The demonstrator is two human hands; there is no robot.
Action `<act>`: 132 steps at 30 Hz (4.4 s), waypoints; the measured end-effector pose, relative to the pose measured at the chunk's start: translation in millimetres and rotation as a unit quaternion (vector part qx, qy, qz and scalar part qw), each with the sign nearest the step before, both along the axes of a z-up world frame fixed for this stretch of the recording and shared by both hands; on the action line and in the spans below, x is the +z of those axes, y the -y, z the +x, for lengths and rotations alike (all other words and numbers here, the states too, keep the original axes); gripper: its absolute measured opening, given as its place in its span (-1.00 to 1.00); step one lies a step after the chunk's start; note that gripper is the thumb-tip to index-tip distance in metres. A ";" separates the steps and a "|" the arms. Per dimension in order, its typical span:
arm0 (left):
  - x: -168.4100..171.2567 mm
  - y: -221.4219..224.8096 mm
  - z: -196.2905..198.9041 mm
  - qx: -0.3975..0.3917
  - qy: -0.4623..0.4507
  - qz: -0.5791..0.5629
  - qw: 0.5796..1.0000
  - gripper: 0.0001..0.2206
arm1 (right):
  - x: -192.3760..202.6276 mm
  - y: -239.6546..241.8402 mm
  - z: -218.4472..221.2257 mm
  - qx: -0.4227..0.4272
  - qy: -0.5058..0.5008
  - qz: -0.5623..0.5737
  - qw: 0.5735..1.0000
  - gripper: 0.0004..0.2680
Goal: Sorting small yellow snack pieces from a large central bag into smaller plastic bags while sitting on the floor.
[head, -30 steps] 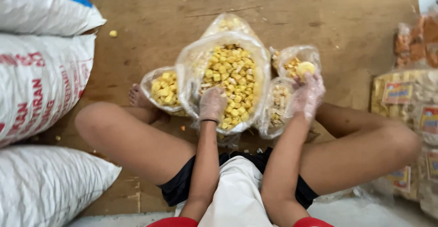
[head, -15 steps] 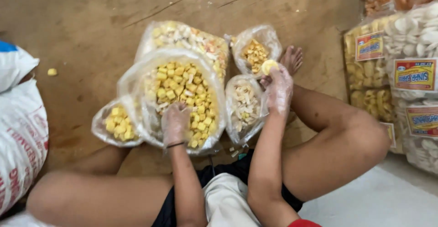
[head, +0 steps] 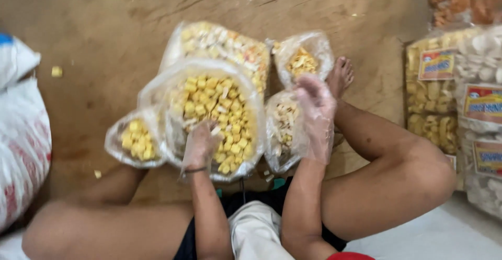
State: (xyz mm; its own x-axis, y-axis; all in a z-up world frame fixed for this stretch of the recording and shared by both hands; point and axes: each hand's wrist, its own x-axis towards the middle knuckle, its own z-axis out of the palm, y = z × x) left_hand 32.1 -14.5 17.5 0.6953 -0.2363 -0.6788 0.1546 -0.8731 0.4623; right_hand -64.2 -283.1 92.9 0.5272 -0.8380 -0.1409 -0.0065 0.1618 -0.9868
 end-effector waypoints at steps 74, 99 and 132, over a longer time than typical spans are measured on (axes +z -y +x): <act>-22.5 -3.0 -23.9 0.128 0.335 -0.088 0.929 -0.79 | 49.6 -23.0 -40.4 0.414 -0.429 -0.249 0.763 -0.66; -81.1 29.5 -39.1 0.067 0.404 -0.086 0.908 -0.85 | -132.4 -138.1 86.4 0.268 -0.345 -0.243 0.866 -0.86; 22.2 -14.2 -36.9 0.255 0.248 -0.298 0.886 -0.78 | -31.3 -137.5 44.5 0.448 -0.219 -0.025 0.866 -0.76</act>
State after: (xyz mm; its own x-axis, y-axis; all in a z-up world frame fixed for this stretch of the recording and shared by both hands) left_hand -4.7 -0.4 39.7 0.9924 -0.0202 -0.1212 0.1080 -0.3271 0.9388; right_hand -19.6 -145.6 61.6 0.8743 -0.1302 -0.4676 -0.4833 -0.1448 -0.8634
